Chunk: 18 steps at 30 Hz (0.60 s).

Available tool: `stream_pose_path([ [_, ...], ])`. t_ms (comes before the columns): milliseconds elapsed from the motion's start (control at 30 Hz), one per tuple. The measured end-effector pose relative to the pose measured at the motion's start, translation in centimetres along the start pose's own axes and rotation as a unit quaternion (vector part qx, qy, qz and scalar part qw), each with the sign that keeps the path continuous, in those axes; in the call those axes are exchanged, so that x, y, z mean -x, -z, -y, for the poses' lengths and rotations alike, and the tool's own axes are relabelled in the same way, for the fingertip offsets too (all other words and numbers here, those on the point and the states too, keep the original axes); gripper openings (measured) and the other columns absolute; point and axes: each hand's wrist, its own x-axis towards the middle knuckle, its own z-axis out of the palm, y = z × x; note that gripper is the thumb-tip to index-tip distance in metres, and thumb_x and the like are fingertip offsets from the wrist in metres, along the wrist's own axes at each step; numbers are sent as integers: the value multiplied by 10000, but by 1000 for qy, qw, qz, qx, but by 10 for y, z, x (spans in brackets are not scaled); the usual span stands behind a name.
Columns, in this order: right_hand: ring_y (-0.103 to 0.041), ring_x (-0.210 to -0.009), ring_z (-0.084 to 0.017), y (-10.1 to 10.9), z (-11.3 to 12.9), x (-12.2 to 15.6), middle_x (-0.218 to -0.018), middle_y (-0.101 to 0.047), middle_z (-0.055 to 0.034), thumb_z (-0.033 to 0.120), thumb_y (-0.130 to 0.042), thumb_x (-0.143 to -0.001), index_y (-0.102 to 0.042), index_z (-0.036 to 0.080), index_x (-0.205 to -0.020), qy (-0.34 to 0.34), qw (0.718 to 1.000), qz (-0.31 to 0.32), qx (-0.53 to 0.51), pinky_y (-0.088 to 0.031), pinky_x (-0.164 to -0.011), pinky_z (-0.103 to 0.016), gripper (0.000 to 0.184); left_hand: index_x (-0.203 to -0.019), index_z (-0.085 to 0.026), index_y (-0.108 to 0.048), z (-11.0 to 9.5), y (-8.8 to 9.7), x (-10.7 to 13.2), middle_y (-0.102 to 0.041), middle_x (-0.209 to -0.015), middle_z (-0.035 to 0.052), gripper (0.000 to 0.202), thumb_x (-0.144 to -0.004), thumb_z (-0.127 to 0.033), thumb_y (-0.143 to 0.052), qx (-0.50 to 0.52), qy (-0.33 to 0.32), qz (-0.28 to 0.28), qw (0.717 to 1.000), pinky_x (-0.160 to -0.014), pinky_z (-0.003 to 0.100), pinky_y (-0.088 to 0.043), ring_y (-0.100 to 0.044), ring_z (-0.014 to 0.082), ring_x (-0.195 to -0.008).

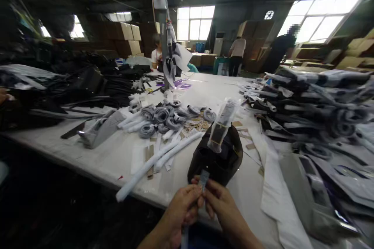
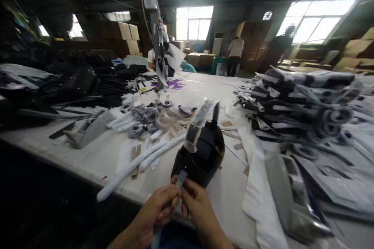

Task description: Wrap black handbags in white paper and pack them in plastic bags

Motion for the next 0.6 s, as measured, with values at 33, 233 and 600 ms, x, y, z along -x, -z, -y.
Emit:
stream_pose_path([
  [33, -346, -415, -19, 0, 5, 3, -699, -642, -11, 354, -766, -787, -736, 171, -1124, -14, 999, 23, -40, -200, -433, -175, 385, -776, -133, -559, 0, 0, 1, -457, -568, -79, 422, -768, -507, -754, 25, 9, 5, 1000, -346, 152, -88, -169, -21, -352],
  [233, -347, -451, -16, -1, 27, 5, -896, -731, -104, 165, -666, -710, -745, 133, -1092, -112, 960, 136, -218, -289, -457, -145, 391, -824, -134, -573, -2, 3, 5, -466, -622, -87, 394, -740, -444, -803, 119, 49, 29, 991, -347, 139, -71, -143, -28, -375],
  [600, -629, -491, -175, 26, 57, 23, -629, -683, -35, 603, -657, -824, -712, 174, -1120, 36, 966, -78, 245, -488, -444, -251, 524, -826, -150, -591, 11, 2, -11, -484, -585, -69, 493, -806, -637, -659, -62, -49, -26, 996, -347, 173, -120, -216, -3, -344],
])
